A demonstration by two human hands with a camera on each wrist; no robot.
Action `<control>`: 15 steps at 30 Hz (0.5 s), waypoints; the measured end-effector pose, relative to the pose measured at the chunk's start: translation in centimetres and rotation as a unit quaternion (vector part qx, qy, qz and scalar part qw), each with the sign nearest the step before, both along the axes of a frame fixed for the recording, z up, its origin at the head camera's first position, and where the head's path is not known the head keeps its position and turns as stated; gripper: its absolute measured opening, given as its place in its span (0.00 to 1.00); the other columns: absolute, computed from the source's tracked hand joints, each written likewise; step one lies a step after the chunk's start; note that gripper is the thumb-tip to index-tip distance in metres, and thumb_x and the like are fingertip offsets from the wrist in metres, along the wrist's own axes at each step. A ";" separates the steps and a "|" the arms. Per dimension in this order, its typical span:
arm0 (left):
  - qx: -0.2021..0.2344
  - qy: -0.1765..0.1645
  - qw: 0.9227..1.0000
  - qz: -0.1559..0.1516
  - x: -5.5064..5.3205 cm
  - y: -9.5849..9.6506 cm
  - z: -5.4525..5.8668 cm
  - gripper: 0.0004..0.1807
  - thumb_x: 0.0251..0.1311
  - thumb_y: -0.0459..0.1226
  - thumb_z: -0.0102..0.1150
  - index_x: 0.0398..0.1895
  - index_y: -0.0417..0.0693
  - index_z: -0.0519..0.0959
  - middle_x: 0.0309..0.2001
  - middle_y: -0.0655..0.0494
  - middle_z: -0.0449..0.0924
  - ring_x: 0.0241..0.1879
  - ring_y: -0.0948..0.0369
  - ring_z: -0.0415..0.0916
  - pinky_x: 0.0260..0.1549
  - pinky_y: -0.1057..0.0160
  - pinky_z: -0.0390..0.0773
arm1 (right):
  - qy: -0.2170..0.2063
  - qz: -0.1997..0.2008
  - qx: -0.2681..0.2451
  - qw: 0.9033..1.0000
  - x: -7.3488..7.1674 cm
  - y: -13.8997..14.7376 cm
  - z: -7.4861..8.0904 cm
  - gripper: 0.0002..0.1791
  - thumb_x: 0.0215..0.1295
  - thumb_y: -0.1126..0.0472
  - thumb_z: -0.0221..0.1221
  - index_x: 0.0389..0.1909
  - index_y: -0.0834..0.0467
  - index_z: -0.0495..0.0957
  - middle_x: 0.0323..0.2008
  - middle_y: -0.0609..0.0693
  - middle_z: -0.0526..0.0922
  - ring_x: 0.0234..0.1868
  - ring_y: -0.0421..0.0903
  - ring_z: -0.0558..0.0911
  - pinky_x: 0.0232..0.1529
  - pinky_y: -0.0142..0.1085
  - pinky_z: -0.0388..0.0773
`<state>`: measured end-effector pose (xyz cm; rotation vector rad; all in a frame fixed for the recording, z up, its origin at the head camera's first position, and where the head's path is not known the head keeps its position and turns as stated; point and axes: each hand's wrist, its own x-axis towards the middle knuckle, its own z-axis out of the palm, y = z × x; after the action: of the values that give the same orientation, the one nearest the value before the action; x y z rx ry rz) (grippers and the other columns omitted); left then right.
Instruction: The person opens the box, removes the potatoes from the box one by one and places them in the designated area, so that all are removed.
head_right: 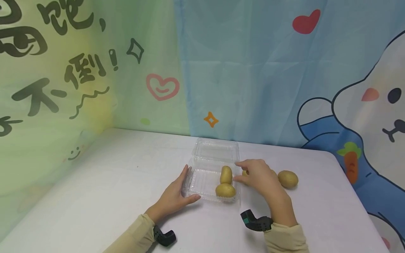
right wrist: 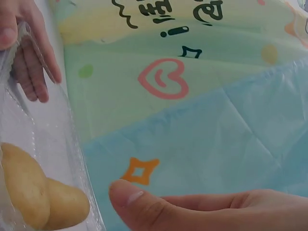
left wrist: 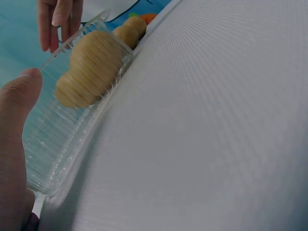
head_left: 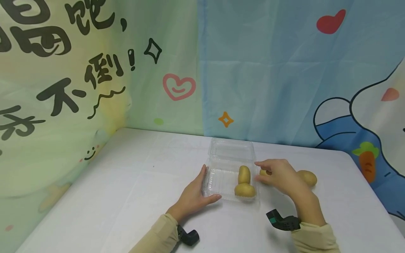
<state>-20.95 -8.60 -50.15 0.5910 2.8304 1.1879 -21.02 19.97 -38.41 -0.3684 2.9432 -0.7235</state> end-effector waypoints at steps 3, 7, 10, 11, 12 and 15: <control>0.003 -0.001 1.000 0.000 0.0 0.0 0.0 0.63 0.46 0.69 0.59 0.76 0.49 0.40 0.75 0.54 0.49 0.71 0.55 0.56 0.66 0.53 0.64 | 0.003 0.017 0.005 1.000 0.1 -0.3 0.0 0.28 0.54 0.51 0.68 0.55 0.59 0.79 0.50 0.58 0.83 0.49 0.55 0.82 0.48 0.50 0.80; 0.002 -0.002 1.000 0.001 0.0 0.0 0.0 0.63 0.46 0.69 0.59 0.76 0.49 0.40 0.75 0.54 0.49 0.71 0.55 0.57 0.66 0.53 0.64 | -0.015 0.020 0.019 1.000 0.3 -0.9 0.0 0.27 0.51 0.48 0.69 0.51 0.58 0.81 0.46 0.54 0.85 0.45 0.50 0.82 0.44 0.48 0.80; 0.002 -0.003 1.000 0.002 -0.1 0.0 0.0 0.63 0.46 0.69 0.59 0.76 0.49 0.40 0.75 0.54 0.49 0.71 0.55 0.57 0.66 0.53 0.64 | -0.031 0.022 0.024 0.999 0.4 -1.5 -0.1 0.25 0.50 0.48 0.70 0.48 0.58 0.83 0.43 0.54 0.86 0.44 0.49 0.82 0.44 0.48 0.80; 0.001 -0.003 1.000 0.003 -0.1 0.0 -0.1 0.63 0.45 0.69 0.59 0.76 0.49 0.40 0.75 0.54 0.49 0.71 0.55 0.56 0.66 0.53 0.64 | -0.033 0.025 0.022 0.999 0.4 -1.7 -0.1 0.25 0.50 0.49 0.70 0.47 0.59 0.83 0.43 0.54 0.86 0.44 0.49 0.82 0.44 0.48 0.80; 0.001 -0.002 1.000 0.003 -0.1 0.0 -0.1 0.63 0.45 0.70 0.58 0.76 0.49 0.40 0.75 0.54 0.49 0.71 0.55 0.56 0.66 0.53 0.64 | -0.034 0.030 0.018 0.999 0.4 -1.8 -0.2 0.24 0.50 0.50 0.70 0.46 0.59 0.83 0.42 0.54 0.86 0.44 0.49 0.82 0.45 0.48 0.80; 0.000 -0.002 1.000 0.004 0.0 0.0 -0.1 0.63 0.45 0.70 0.58 0.76 0.49 0.40 0.75 0.54 0.49 0.71 0.55 0.56 0.66 0.53 0.64 | -0.036 0.037 0.015 0.999 0.5 -2.2 -0.4 0.21 0.50 0.52 0.70 0.43 0.60 0.84 0.40 0.54 0.86 0.43 0.49 0.83 0.45 0.47 0.80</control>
<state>-20.99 -8.56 -50.25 0.5788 2.8323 1.1899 -20.52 17.73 -38.82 -0.4370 2.8537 -0.6681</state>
